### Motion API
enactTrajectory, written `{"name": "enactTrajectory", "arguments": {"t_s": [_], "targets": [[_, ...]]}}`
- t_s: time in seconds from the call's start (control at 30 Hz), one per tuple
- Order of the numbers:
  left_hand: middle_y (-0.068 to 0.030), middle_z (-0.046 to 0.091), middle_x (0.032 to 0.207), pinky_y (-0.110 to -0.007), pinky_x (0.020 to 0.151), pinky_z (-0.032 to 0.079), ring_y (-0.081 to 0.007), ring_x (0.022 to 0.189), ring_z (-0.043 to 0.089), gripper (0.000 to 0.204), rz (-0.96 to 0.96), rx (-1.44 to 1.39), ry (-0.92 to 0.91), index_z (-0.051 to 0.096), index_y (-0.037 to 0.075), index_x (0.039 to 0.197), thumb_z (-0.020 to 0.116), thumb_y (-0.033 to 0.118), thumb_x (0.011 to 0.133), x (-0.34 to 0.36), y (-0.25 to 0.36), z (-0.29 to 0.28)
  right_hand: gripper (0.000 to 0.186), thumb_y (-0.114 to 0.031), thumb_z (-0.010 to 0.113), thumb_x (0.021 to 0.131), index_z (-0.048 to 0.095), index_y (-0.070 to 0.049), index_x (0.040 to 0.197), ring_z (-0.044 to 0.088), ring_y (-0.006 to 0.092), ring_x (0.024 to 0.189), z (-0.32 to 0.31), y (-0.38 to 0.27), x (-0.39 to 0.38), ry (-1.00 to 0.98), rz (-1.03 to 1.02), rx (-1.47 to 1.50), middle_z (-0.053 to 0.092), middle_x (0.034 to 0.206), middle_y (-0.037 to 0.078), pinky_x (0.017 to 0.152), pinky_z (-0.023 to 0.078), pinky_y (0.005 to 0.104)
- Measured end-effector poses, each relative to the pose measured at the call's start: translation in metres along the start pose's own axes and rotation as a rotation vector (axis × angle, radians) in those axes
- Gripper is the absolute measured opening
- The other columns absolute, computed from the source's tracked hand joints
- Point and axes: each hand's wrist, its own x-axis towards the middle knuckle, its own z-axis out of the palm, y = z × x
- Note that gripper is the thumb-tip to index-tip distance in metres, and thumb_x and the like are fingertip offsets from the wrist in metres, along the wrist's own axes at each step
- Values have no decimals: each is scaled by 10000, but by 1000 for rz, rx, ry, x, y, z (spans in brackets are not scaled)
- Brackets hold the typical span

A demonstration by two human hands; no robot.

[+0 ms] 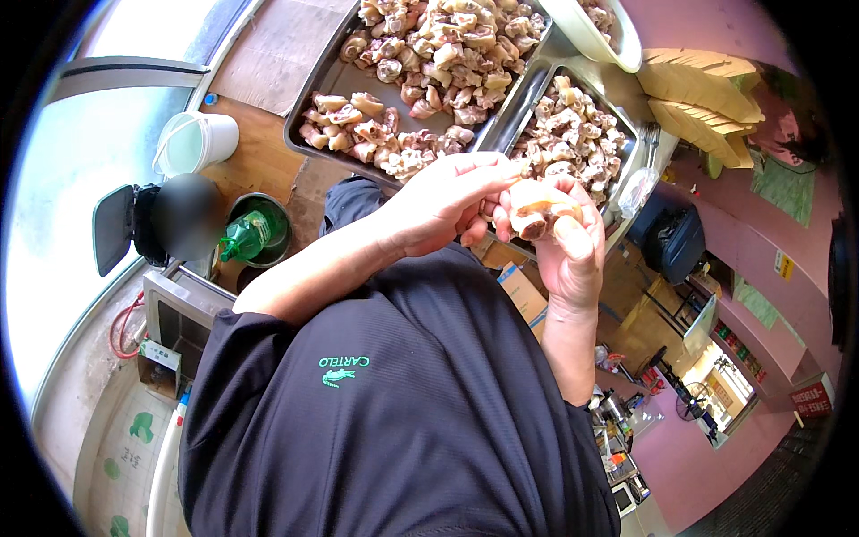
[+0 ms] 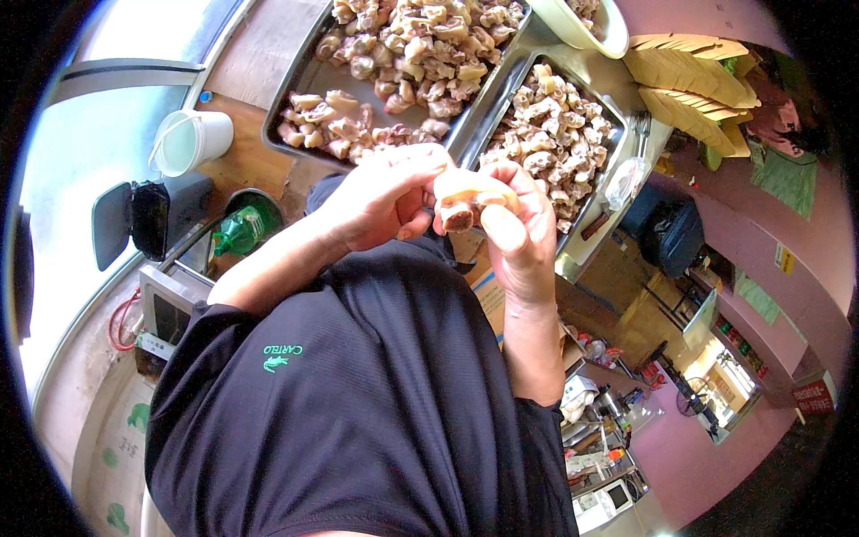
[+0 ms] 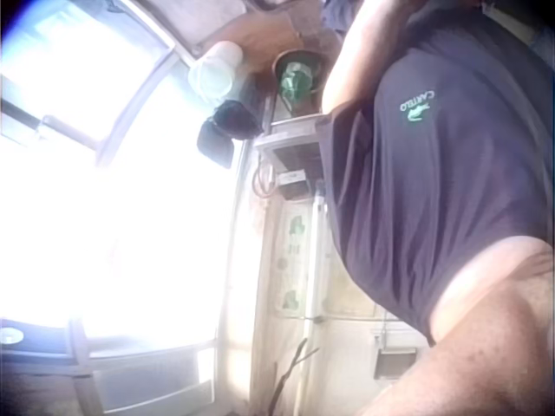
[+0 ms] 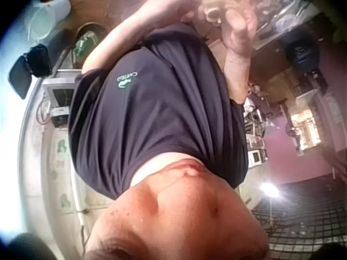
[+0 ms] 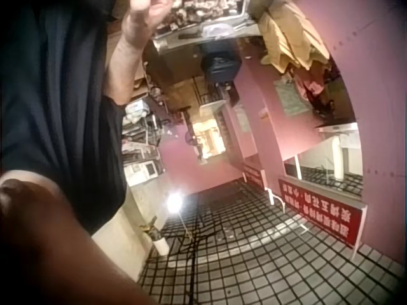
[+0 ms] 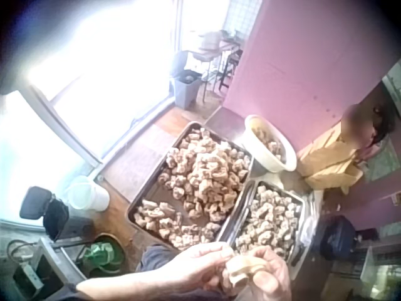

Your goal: The person peels and cleans cooked meat from a tray by hand, placing the processed pieces into a separate bowl. They periodically move to a sink to rinse the meat under running water before returning to the tray to continue the process.

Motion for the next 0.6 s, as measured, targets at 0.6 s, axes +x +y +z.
{"name": "enactTrajectory", "arguments": {"t_s": [0.6], "targets": [[-66,716,998,-221,496,430,-115,745,654,434,-99,173,194,600,73,1191,471,468,1066,21,-10,-47,409,-352,587,982,655,-10,1196,675,160,828,-50,45,54,19,211,174,716,975,54,817,575,368]]}}
